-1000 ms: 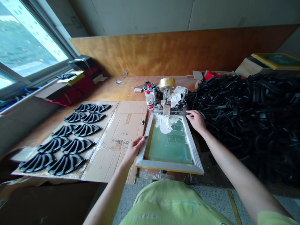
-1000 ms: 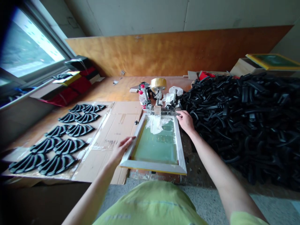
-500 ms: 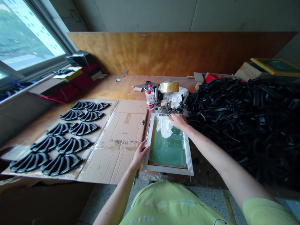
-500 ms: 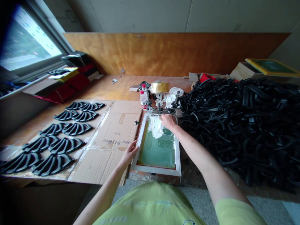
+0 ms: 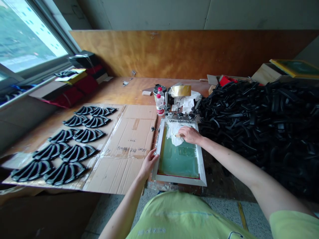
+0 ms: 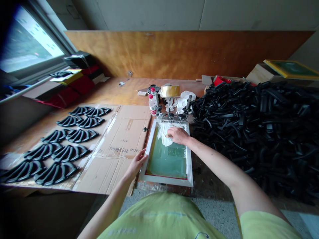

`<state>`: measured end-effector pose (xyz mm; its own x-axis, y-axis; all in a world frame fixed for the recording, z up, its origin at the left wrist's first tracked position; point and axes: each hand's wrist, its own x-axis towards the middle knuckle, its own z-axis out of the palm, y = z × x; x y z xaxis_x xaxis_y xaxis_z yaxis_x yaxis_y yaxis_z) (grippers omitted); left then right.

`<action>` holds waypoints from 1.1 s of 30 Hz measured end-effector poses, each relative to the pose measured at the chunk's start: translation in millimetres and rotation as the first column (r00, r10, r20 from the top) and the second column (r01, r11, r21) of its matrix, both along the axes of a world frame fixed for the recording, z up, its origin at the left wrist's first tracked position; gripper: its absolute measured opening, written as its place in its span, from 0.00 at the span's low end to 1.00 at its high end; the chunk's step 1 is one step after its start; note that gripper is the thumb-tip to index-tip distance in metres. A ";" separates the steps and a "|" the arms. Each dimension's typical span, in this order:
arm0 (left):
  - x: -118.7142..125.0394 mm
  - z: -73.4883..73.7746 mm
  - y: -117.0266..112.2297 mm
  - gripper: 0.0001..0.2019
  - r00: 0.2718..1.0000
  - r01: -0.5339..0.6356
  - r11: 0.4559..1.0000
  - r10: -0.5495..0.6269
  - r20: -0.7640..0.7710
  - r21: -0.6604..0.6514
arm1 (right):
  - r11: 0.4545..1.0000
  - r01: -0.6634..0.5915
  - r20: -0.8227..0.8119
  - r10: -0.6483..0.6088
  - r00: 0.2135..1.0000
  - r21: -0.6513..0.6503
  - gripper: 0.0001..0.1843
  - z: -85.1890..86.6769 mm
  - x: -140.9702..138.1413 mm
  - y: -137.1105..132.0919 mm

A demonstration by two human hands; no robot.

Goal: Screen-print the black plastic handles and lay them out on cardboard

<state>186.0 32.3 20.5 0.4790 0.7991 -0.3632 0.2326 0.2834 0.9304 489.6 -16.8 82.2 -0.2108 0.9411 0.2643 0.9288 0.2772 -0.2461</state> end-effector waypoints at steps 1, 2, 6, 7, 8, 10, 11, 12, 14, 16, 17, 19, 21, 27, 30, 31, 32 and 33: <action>0.4 1.4 -0.6 0.39 1.000 -0.002 1.000 0.002 0.001 -0.006 | 0.999 0.025 0.002 -0.025 1.000 0.036 0.08 -4.2 -3.4 -1.9; 0.8 2.8 -1.2 0.40 1.000 -0.005 1.000 0.005 0.002 -0.014 | 0.998 0.027 0.006 -0.028 1.000 0.064 0.09 -8.9 -7.0 -5.8; 2.7 9.4 -3.1 0.40 1.000 -0.023 0.999 0.023 0.007 -0.042 | 0.997 -0.068 -0.002 0.069 0.998 0.042 0.09 -15.2 -11.8 -21.3; 2.9 12.2 -3.4 0.40 1.000 -0.025 0.999 0.026 0.007 -0.046 | 0.998 -0.060 -0.023 0.060 0.998 0.013 0.08 -11.4 -10.4 -19.0; 2.8 15.9 -3.7 0.40 1.000 -0.025 0.998 0.025 0.007 -0.049 | 0.999 -0.029 -0.047 0.028 0.998 -0.018 0.08 -5.7 -8.5 -12.9; 1.6 26.8 -4.4 0.41 1.000 -0.016 0.999 0.016 0.009 -0.051 | 0.993 0.093 -0.094 -0.100 0.991 -0.073 0.13 9.6 -3.8 8.1; 0.5 34.4 -4.6 0.41 1.000 -0.008 0.999 0.009 0.012 -0.048 | 0.980 0.175 -0.106 -0.185 0.977 -0.092 0.19 18.0 -0.4 20.4; -0.5 43.3 -4.8 0.41 1.000 0.001 0.999 -0.001 0.015 -0.046 | 0.961 0.255 -0.108 -0.266 0.958 -0.103 0.25 26.2 4.3 31.9; -1.2 65.0 -4.0 0.39 0.999 0.014 0.998 -0.012 0.037 -0.054 | 0.919 0.384 -0.108 -0.391 0.914 -0.088 0.32 39.8 20.5 47.1; 2.7 89.9 -0.5 0.35 0.998 0.007 0.998 -0.003 0.068 -0.056 | 0.878 0.477 -0.158 -0.475 0.866 -0.027 0.30 46.0 46.2 46.8; 7.1 102.9 2.8 0.33 0.995 -0.006 0.999 0.011 0.097 -0.044 | 0.845 0.535 -0.206 -0.523 0.827 0.006 0.27 45.1 60.9 41.0; 21.4 128.3 12.8 0.30 0.977 -0.052 0.998 0.046 0.207 0.025 | 0.733 0.680 -0.301 -0.648 0.700 0.003 0.20 34.1 86.4 21.7; 40.6 151.1 26.4 0.26 0.937 -0.084 0.991 0.042 0.348 0.107 | 0.627 0.775 -0.329 -0.751 0.572 -0.084 0.15 12.6 96.1 -0.6; 79.3 167.8 46.1 0.24 0.866 -0.147 0.987 0.098 0.490 0.063 | 0.870 0.455 -0.227 -0.490 0.842 -0.191 0.22 -49.7 32.9 -27.8; 77.1 130.2 18.4 0.25 0.906 -0.109 0.993 0.119 0.406 -0.049 | 0.894 0.411 -0.100 -0.432 0.896 -0.177 0.14 -48.2 3.8 -26.9; 75.5 113.7 4.2 0.26 0.938 -0.033 0.991 0.074 0.338 -0.126 | 0.889 0.424 -0.083 -0.443 0.893 -0.173 0.09 -44.0 -5.6 -28.9; 74.1 97.4 -11.0 0.27 0.965 0.054 0.973 0.007 0.264 -0.225 | 0.885 0.438 -0.080 -0.454 0.887 -0.160 0.07 -39.3 -16.8 -32.5; 73.1 82.2 -25.8 0.28 0.977 0.105 0.942 -0.037 0.211 -0.320 | 0.886 0.444 -0.084 -0.457 0.885 -0.134 0.06 -34.8 -30.7 -37.6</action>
